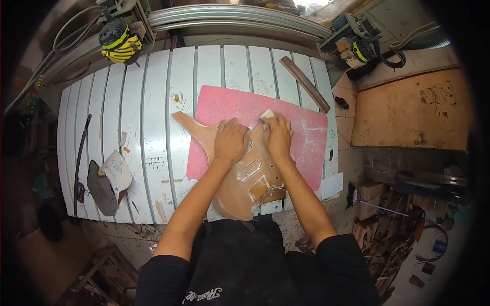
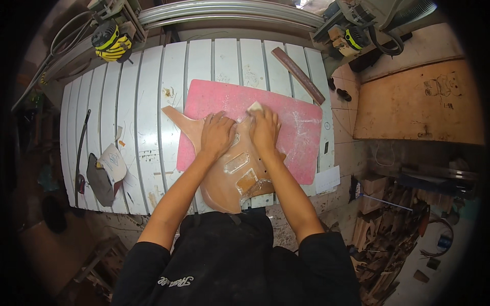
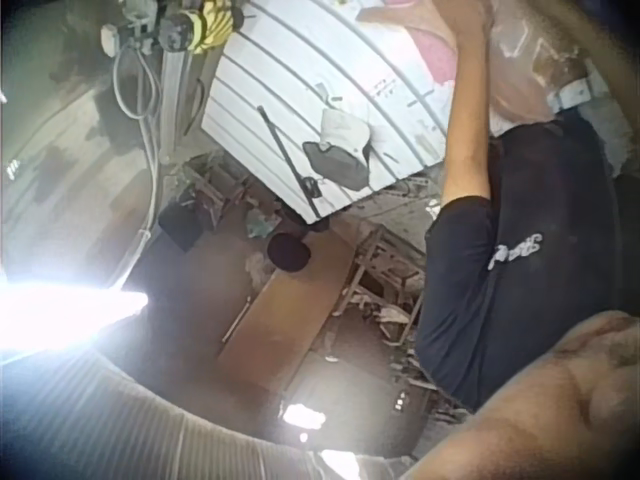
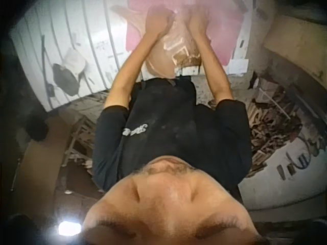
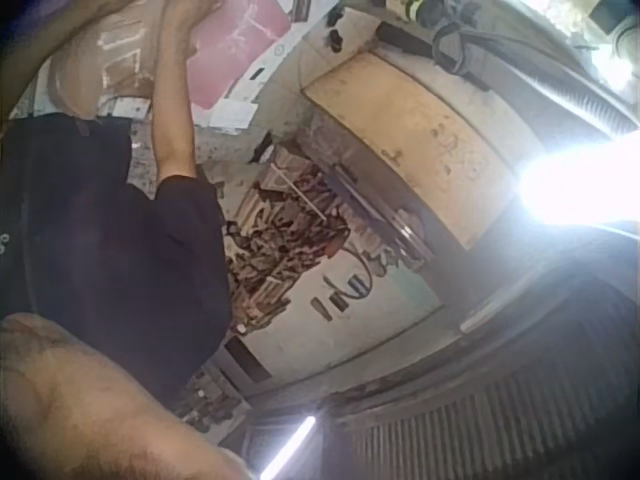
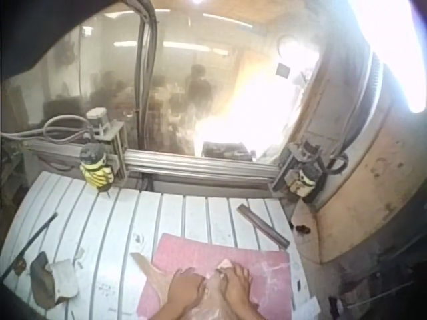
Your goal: The person sands the surface of a wooden guitar body by hand using a small sanding block, moving it across different areas of the face and sides of the instrument.
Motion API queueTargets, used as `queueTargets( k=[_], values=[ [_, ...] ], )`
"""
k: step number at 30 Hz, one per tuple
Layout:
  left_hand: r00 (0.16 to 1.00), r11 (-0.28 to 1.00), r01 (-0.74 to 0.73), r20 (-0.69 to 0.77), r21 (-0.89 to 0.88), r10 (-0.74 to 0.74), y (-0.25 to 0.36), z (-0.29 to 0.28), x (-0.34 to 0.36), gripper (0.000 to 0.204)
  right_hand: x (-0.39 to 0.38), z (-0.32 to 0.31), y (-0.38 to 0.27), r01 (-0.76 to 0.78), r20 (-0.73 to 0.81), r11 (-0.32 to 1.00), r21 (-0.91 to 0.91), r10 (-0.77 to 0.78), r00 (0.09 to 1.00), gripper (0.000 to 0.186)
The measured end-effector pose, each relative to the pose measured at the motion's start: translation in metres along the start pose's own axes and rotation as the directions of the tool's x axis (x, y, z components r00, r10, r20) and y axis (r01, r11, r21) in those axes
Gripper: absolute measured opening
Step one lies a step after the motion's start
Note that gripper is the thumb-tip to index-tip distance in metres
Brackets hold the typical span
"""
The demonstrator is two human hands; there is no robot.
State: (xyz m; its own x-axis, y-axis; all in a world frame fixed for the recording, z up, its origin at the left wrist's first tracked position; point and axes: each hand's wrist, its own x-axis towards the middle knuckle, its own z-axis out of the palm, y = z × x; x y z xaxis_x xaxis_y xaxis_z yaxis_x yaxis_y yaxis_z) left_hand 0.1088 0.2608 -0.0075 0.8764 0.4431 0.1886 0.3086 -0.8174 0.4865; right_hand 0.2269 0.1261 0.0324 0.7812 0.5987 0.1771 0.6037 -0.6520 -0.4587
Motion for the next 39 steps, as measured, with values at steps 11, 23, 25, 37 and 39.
queueTargets(
  k=[11,23,25,37,39],
  values=[
    [0.893,0.925,-0.31,0.268,-0.219,0.363,-0.05,-0.021,0.024,0.044,-0.005,0.007,0.002,-0.025,-0.014,0.998,0.054,0.026,1.0,0.021],
    [0.95,0.964,-0.266,0.167,-0.01,0.264,-0.043,-0.024,0.014,0.063,-0.022,0.005,-0.018,-0.086,0.024,0.996,-0.032,0.087,0.996,0.027],
    [0.942,0.969,-0.244,0.229,-0.029,0.244,-0.045,-0.027,0.016,0.063,-0.052,0.01,-0.027,-0.007,0.046,0.999,-0.035,0.009,0.999,0.025],
    [0.95,0.977,-0.193,0.233,-0.085,0.208,-0.042,-0.032,0.018,0.058,-0.04,0.013,-0.02,0.066,0.119,0.997,-0.049,-0.06,0.991,0.027],
    [0.95,0.974,-0.211,0.217,-0.084,0.225,-0.041,-0.029,0.015,0.059,-0.008,0.009,0.001,0.042,0.058,0.999,0.005,-0.042,0.997,0.026]
  ],
)
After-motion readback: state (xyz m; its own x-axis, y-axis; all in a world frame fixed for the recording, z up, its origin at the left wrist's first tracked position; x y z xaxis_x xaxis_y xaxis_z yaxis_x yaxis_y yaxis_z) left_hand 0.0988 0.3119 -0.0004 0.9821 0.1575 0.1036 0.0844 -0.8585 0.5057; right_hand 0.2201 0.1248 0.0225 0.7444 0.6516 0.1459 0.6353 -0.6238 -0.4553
